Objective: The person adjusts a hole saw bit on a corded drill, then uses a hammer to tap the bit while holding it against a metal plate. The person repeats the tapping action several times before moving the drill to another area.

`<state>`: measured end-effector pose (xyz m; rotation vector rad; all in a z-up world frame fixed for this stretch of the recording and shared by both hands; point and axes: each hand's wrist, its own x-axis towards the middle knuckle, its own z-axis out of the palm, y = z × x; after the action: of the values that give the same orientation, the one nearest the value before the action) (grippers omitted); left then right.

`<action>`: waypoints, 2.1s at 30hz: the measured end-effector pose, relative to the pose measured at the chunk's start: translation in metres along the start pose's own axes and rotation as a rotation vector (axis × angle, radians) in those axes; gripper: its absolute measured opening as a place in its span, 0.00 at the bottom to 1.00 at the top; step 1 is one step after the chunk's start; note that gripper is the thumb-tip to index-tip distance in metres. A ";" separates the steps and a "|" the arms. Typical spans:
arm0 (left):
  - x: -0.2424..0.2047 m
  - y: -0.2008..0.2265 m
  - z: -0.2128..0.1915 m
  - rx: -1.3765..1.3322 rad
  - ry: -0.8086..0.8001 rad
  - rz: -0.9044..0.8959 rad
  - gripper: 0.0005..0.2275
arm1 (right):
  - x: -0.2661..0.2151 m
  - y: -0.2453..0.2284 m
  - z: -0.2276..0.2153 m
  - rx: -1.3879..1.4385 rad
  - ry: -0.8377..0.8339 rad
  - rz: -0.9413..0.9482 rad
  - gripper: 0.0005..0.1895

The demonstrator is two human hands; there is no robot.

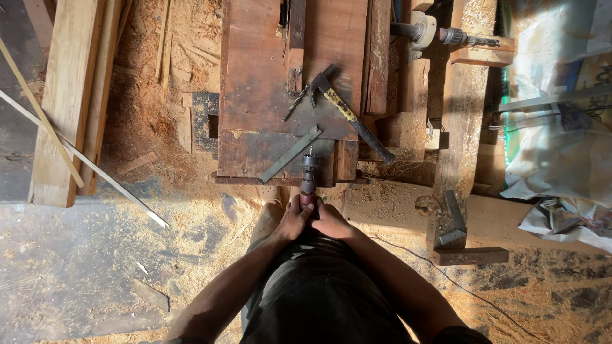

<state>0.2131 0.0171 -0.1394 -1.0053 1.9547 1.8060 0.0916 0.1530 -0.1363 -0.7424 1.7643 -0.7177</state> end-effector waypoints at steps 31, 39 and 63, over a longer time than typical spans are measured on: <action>0.003 0.049 -0.015 0.102 -0.161 -0.098 0.33 | -0.001 -0.002 -0.019 -0.013 0.061 -0.026 0.29; -0.003 0.065 -0.020 0.092 -0.174 -0.188 0.36 | -0.007 -0.028 -0.025 -0.074 0.086 -0.003 0.25; -0.005 0.058 -0.028 0.051 -0.117 -0.088 0.31 | -0.001 0.000 -0.008 0.192 -0.003 -0.094 0.28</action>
<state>0.1851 -0.0099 -0.0880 -0.9322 1.8482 1.7182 0.0841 0.1545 -0.1340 -0.6979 1.6387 -0.9351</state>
